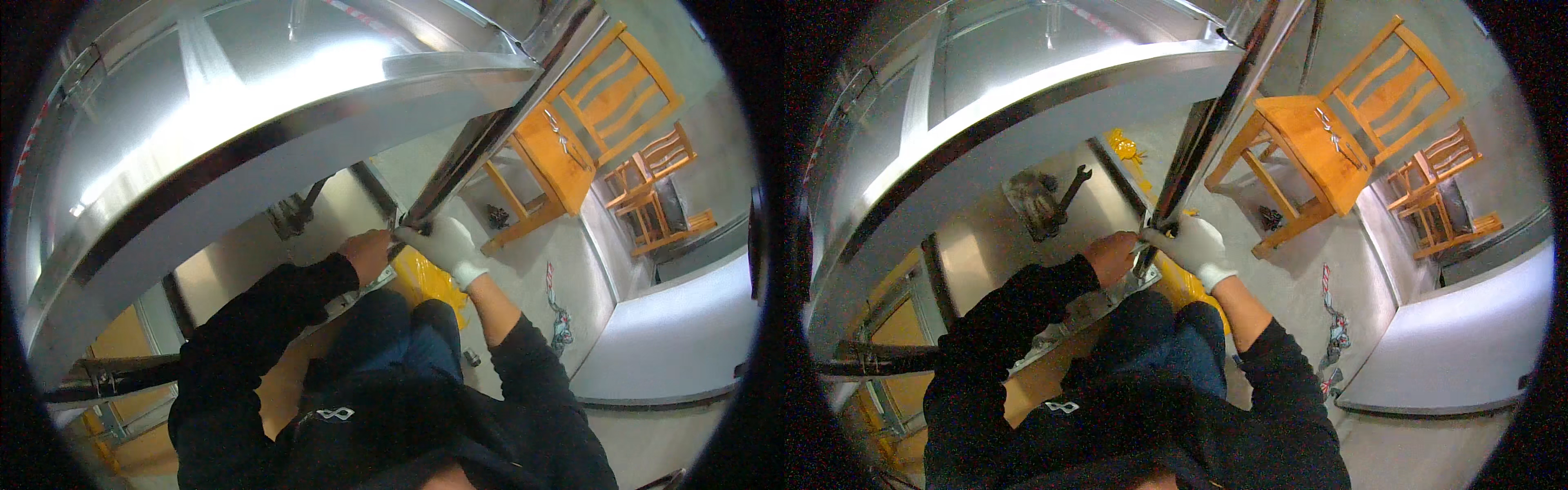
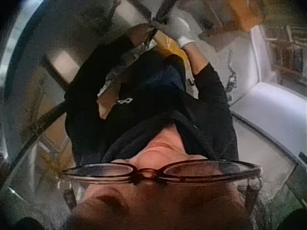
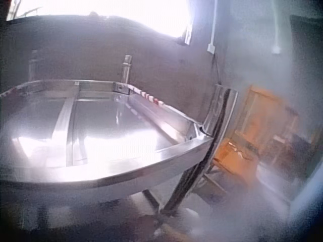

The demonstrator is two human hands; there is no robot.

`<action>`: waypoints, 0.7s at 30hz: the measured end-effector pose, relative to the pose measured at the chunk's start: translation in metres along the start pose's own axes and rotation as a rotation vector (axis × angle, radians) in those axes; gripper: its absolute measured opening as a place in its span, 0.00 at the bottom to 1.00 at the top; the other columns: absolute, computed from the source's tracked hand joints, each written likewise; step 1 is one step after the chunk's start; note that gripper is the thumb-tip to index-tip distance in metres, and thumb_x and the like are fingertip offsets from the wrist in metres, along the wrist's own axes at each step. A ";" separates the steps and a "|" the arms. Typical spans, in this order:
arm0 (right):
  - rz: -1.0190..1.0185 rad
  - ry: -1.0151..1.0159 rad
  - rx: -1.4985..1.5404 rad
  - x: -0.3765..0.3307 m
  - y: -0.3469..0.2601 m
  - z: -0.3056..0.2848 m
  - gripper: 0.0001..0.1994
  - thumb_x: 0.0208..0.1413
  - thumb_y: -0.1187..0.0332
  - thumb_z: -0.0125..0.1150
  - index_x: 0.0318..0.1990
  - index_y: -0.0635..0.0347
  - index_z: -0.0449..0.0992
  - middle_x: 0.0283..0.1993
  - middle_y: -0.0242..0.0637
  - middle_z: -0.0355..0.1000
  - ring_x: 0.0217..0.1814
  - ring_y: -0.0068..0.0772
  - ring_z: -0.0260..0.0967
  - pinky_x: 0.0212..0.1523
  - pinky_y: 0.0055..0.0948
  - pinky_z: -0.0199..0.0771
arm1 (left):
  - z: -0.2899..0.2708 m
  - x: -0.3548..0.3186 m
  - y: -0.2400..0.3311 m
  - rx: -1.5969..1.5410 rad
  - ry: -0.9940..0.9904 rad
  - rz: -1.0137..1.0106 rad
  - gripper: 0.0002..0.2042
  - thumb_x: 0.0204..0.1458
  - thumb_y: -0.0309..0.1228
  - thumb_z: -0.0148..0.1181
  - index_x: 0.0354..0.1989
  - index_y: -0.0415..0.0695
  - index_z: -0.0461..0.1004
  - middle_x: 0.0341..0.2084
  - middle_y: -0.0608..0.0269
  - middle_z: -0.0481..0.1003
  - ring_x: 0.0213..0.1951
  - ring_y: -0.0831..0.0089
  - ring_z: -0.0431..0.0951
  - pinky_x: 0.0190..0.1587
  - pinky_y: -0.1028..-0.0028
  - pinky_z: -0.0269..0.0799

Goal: The person assembles a stainless steel frame by inserting a metal pole into a bracket and tightening it with a wrench. They work on the floor, securing the pole to the frame structure.

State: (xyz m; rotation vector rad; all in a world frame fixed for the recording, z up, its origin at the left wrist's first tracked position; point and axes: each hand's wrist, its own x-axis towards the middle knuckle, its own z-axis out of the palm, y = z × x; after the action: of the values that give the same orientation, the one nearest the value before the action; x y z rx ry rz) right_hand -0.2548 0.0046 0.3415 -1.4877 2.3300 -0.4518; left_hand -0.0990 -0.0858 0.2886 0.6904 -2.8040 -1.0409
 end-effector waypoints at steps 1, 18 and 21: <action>-0.011 0.034 -0.018 -0.003 -0.007 -0.002 0.28 0.43 0.36 0.55 0.36 0.53 0.78 0.28 0.46 0.74 0.34 0.45 0.73 0.36 0.37 0.71 | 0.000 -0.001 0.000 0.005 -0.002 -0.007 0.10 0.50 0.30 0.48 0.35 0.36 0.64 0.32 0.45 0.68 0.37 0.47 0.71 0.41 0.54 0.66; -0.377 -0.015 0.286 0.017 0.065 0.013 0.18 0.47 0.55 0.61 0.34 0.62 0.73 0.28 0.50 0.72 0.33 0.52 0.70 0.34 0.40 0.69 | -0.005 0.003 -0.005 -0.171 0.016 -0.023 0.20 0.48 0.29 0.51 0.50 0.41 0.59 0.39 0.40 0.70 0.43 0.43 0.70 0.44 0.52 0.65; -0.386 -0.160 0.275 0.026 0.067 0.001 0.12 0.51 0.62 0.57 0.36 0.61 0.73 0.30 0.49 0.72 0.34 0.51 0.70 0.35 0.38 0.69 | -0.010 0.001 -0.002 -0.234 0.007 -0.029 0.24 0.48 0.29 0.50 0.55 0.41 0.56 0.42 0.39 0.70 0.45 0.44 0.69 0.47 0.54 0.65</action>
State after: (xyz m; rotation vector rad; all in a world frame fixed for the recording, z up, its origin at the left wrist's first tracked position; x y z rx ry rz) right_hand -0.3187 0.0077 0.3083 -1.7603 1.7775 -0.6910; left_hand -0.0971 -0.0939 0.2951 0.7058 -2.6138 -1.3399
